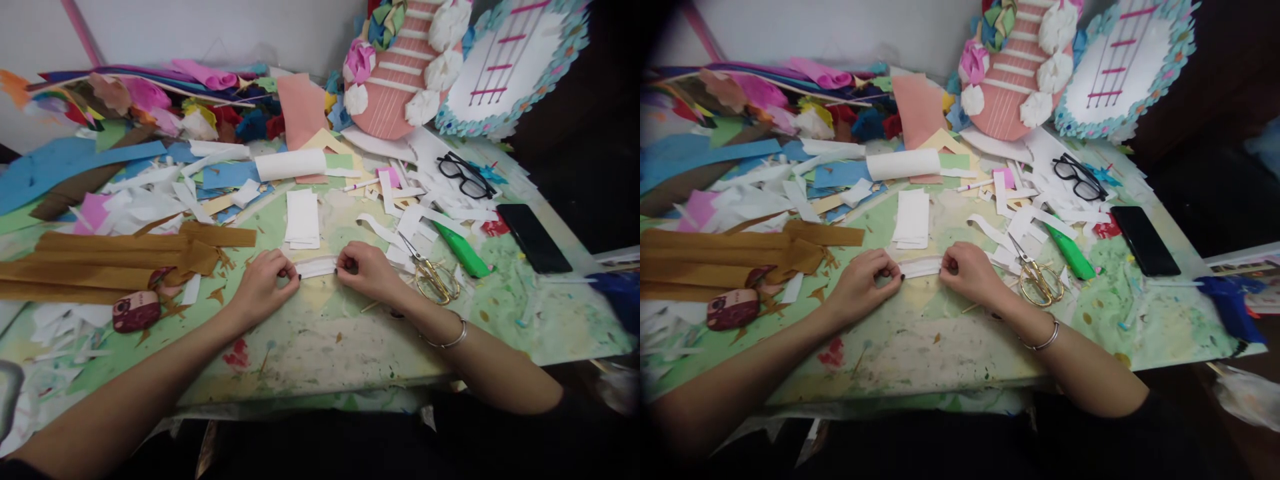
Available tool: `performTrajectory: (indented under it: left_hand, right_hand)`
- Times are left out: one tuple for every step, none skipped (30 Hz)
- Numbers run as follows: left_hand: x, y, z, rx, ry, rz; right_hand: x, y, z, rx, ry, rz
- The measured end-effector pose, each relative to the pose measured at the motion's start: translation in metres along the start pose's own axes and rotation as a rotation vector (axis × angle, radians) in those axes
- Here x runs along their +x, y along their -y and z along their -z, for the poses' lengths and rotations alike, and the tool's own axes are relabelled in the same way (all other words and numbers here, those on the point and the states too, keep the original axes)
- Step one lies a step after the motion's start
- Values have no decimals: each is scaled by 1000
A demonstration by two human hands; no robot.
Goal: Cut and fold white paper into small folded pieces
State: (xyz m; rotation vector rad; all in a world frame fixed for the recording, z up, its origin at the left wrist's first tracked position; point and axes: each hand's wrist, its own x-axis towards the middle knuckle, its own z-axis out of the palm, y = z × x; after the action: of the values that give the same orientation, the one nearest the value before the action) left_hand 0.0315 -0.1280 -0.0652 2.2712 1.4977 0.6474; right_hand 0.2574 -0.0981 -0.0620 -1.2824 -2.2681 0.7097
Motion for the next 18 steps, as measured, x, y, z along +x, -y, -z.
performTrajectory:
  left_hand:
    - [0, 0, 0, -1, -1, 1]
    - [0, 1, 0, -3, -1, 2]
    - [0, 1, -1, -7, 0, 2]
    - [0, 2, -1, -12, 2, 4]
    - [0, 2, -1, -16, 5, 5]
    - [0, 2, -1, -21, 10, 6]
    - [0, 2, -1, -25, 13, 8]
    - [0, 3, -1, -26, 14, 11]
    - [0, 3, -1, -25, 14, 15]
    - [0, 3, -1, -21, 14, 17]
    - [0, 3, -1, -16, 11, 17]
    - [0, 3, -2, -8, 8, 15]
    - [0, 3, -2, 0, 6, 10]
    - [0, 3, -2, 9, 4, 4]
    - [0, 3, -3, 16, 0, 0]
    - [0, 2, -2, 24, -3, -2]
    - [0, 2, -2, 30, -4, 0]
    - [0, 1, -2, 34, -2, 4]
  right_hand:
    - [0, 0, 0, -1, 0, 2]
    - [0, 0, 0, -2, 0, 4]
    - [0, 0, 0, -3, 0, 6]
    - [0, 1, 0, -3, -1, 8]
    - [0, 0, 0, -3, -2, 9]
    - [0, 0, 0, -1, -2, 9]
    - [-1, 0, 0, 3, -2, 8]
    - [-1, 0, 0, 6, -4, 7]
    - [-1, 0, 0, 8, -6, 7]
    - [-1, 0, 0, 8, -7, 7]
    - [-1, 0, -1, 6, -8, 8]
    - [-1, 0, -1, 4, -11, 10]
    - [-1, 0, -1, 1, -13, 14]
    - [-1, -1, -1, -1, -16, 17]
    - [-1, -1, -1, -2, -19, 18]
    - [-1, -1, -2, -2, -23, 16]
    - [-1, -1, -2, 5, -29, 11]
    - [-1, -2, -2, 17, -34, 3]
